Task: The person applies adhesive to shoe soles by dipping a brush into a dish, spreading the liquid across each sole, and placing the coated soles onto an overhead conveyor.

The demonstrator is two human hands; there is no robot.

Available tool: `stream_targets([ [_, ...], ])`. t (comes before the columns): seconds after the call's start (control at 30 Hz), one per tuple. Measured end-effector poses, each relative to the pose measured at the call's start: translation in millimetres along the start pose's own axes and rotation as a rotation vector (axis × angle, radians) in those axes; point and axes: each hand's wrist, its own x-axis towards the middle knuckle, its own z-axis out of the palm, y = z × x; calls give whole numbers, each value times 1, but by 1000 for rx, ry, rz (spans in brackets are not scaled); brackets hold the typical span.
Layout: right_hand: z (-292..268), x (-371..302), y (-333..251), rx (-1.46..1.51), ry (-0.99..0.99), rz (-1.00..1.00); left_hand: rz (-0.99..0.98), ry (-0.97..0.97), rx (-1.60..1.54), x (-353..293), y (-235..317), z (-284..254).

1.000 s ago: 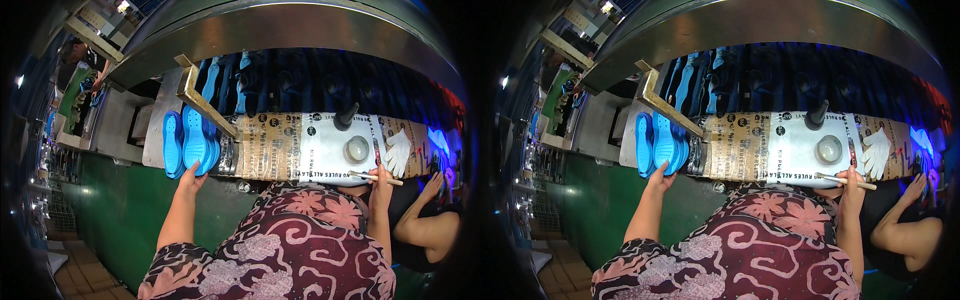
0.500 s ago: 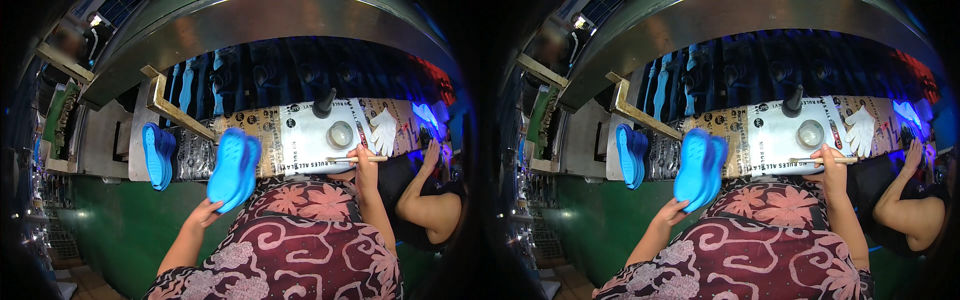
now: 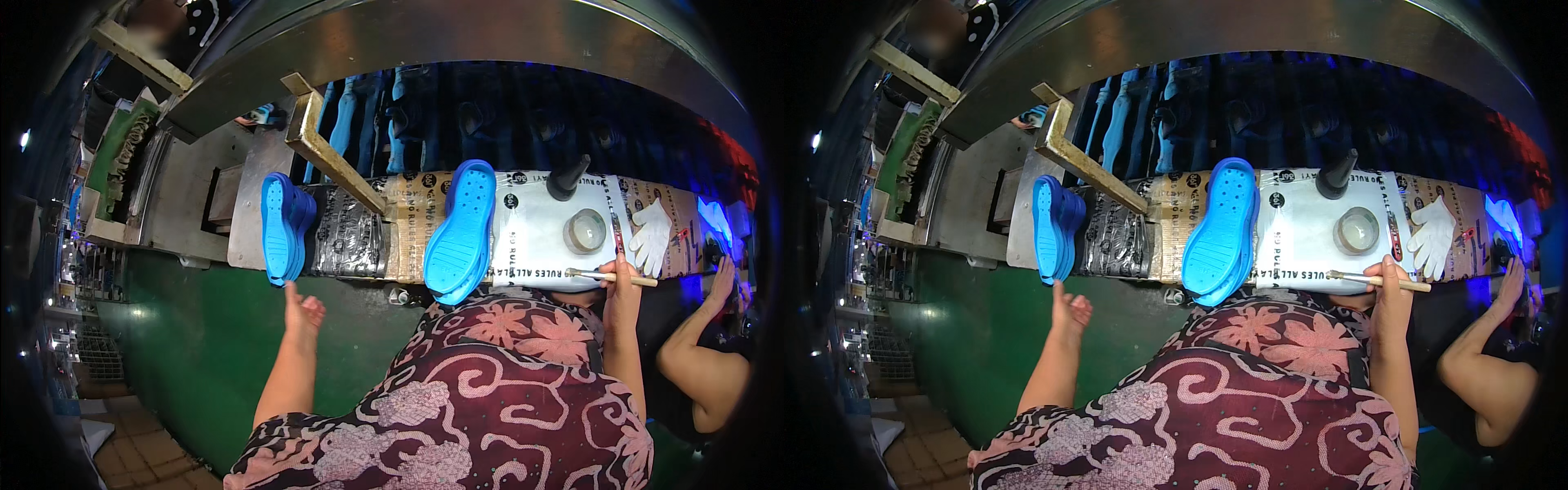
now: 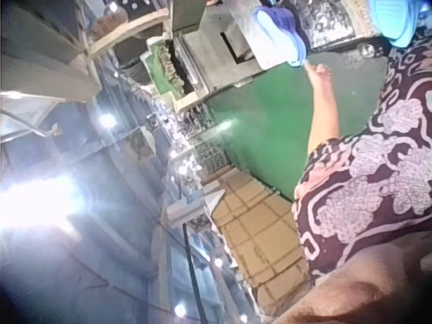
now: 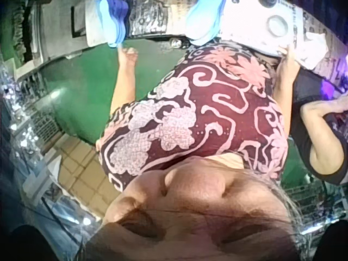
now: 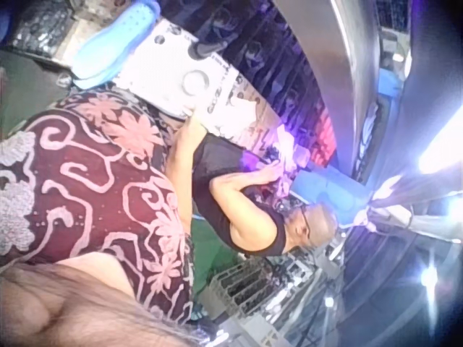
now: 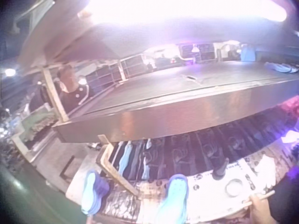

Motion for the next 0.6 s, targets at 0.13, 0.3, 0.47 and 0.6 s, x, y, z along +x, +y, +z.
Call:
stream_targets([
  [0.13, 10, 8, 3, -31, -67, -49, 59, -33, -179, 30, 54, -13],
  [0.3, 8, 1, -6, -101, -80, -56, 26, -132, -115, 79, 57, -18],
  [0.47, -1, -3, 0, 34, 16, 23, 109, -426, -50, 63, 23, -44],
  [0.6, 3, 2, -3, -24, -67, 14, 12, -567, 105, -9, 7, -61],
])
